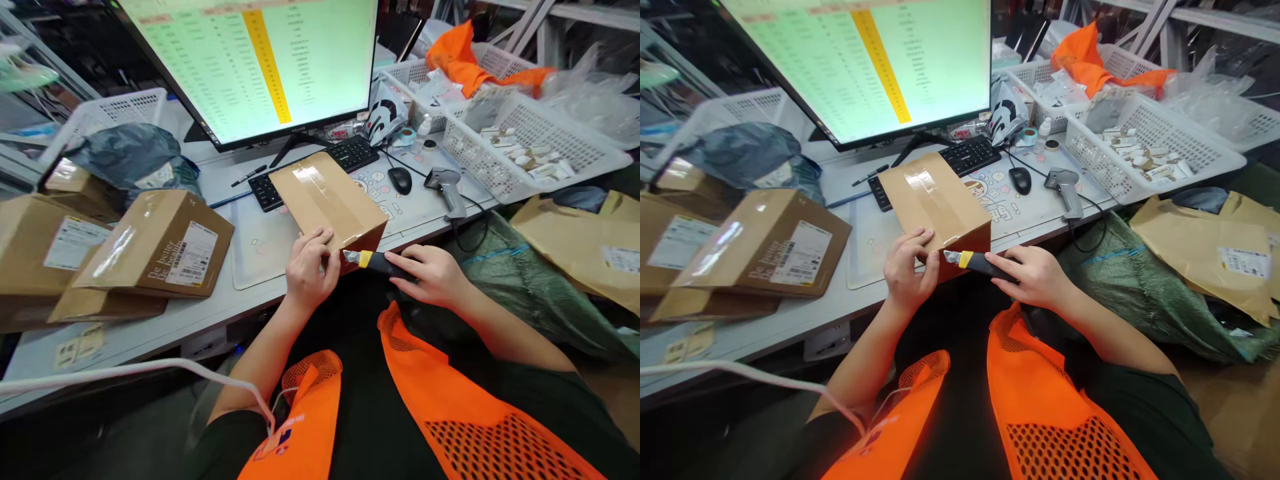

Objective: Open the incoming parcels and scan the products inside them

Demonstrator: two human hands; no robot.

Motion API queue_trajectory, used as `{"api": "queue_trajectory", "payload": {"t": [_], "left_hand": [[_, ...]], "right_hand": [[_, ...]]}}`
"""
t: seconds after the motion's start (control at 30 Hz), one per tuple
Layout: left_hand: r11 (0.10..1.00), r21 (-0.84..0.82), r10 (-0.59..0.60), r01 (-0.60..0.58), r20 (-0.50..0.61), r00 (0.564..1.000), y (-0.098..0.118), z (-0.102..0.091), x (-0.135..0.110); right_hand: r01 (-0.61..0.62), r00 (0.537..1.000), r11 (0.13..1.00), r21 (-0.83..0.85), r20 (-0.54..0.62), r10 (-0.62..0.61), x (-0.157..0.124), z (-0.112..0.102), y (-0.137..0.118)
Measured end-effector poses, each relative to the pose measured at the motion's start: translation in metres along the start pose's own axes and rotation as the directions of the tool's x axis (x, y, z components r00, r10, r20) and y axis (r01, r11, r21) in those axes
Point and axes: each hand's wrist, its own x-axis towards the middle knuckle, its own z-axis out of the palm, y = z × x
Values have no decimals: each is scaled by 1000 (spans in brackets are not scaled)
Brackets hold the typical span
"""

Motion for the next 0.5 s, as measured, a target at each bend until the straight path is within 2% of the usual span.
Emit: {"api": "queue_trajectory", "payload": {"t": [0.2,0.37,0.43,0.5], "left_hand": [[1000,-6,-5,5,11,1000,-1,-1,-1],[1000,2,-9,9,10,1000,-2,-3,-2],[1000,-6,-12,12,10,1000,-1,-3,-2],[1000,-10,-13,14,20,1000,-1,-3,-2]], "right_hand": [[15,1000,999,33,-5,-15,4,0,3],[7,999,997,-82,38,-3,9,-11,-4],[-57,997,988,-142,46,64,4,-21,1],[-187,981,967,-175,22,194,-8,-33,12]]}}
